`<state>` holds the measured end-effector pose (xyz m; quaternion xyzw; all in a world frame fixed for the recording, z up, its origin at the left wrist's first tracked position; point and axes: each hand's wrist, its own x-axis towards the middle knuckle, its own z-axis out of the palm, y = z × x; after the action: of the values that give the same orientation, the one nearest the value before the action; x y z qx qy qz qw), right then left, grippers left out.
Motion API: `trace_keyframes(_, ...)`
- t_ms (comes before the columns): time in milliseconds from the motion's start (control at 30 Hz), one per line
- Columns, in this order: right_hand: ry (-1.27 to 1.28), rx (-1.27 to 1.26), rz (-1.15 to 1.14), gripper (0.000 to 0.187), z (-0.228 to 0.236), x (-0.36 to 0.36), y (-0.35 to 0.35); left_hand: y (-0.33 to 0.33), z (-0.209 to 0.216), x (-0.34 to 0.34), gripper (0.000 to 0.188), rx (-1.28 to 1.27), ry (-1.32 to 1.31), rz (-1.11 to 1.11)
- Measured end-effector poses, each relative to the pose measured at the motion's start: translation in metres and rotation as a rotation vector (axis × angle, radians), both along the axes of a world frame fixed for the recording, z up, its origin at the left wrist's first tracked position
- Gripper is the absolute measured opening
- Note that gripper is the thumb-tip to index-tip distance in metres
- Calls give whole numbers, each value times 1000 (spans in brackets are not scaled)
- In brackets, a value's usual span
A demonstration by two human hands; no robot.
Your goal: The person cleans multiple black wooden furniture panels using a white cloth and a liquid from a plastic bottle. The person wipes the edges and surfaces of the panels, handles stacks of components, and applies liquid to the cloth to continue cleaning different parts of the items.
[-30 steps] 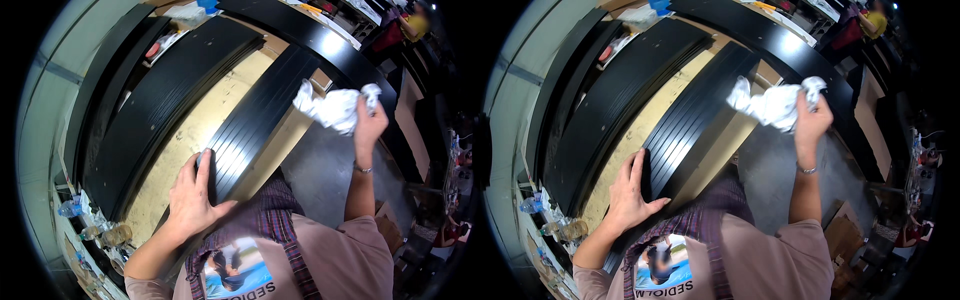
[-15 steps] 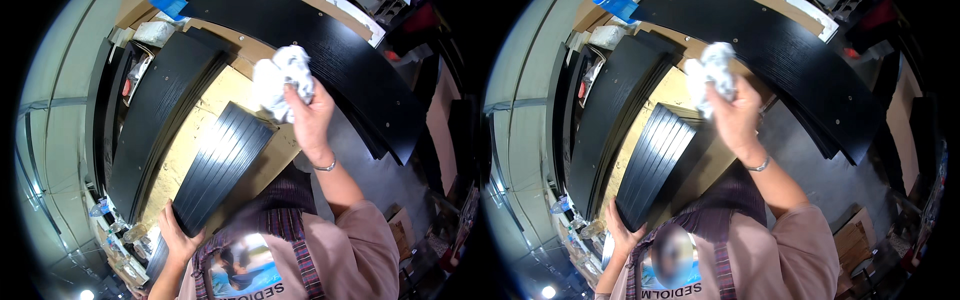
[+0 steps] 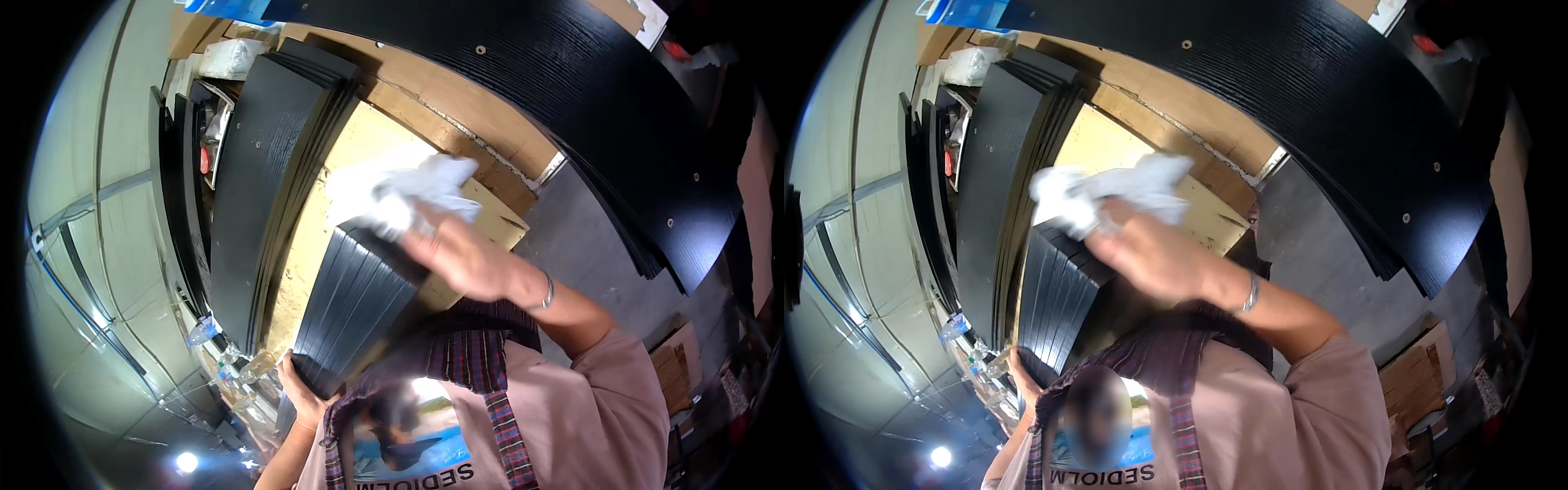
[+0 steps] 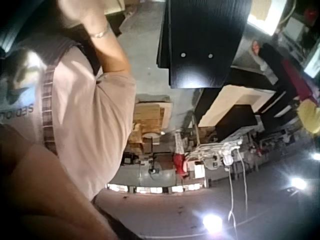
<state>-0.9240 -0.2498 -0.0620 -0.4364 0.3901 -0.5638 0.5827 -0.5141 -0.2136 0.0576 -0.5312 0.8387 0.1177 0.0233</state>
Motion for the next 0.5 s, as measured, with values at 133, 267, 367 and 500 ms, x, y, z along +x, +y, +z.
trace_keyframes(133,2,-173,-78,56,-10,8,-10,16,-19,56,120,118,38,239)
trace_keyframes(267,140,255,168,53,-44,-20,-4,9,-8,56,126,212,20,383)
trace_keyframes(367,-3,26,115,46,11,-13,-9,15,-6,47,128,256,110,564)
trace_keyframes(500,124,-124,-89,47,-25,-9,3,19,-7,58,120,158,65,505)
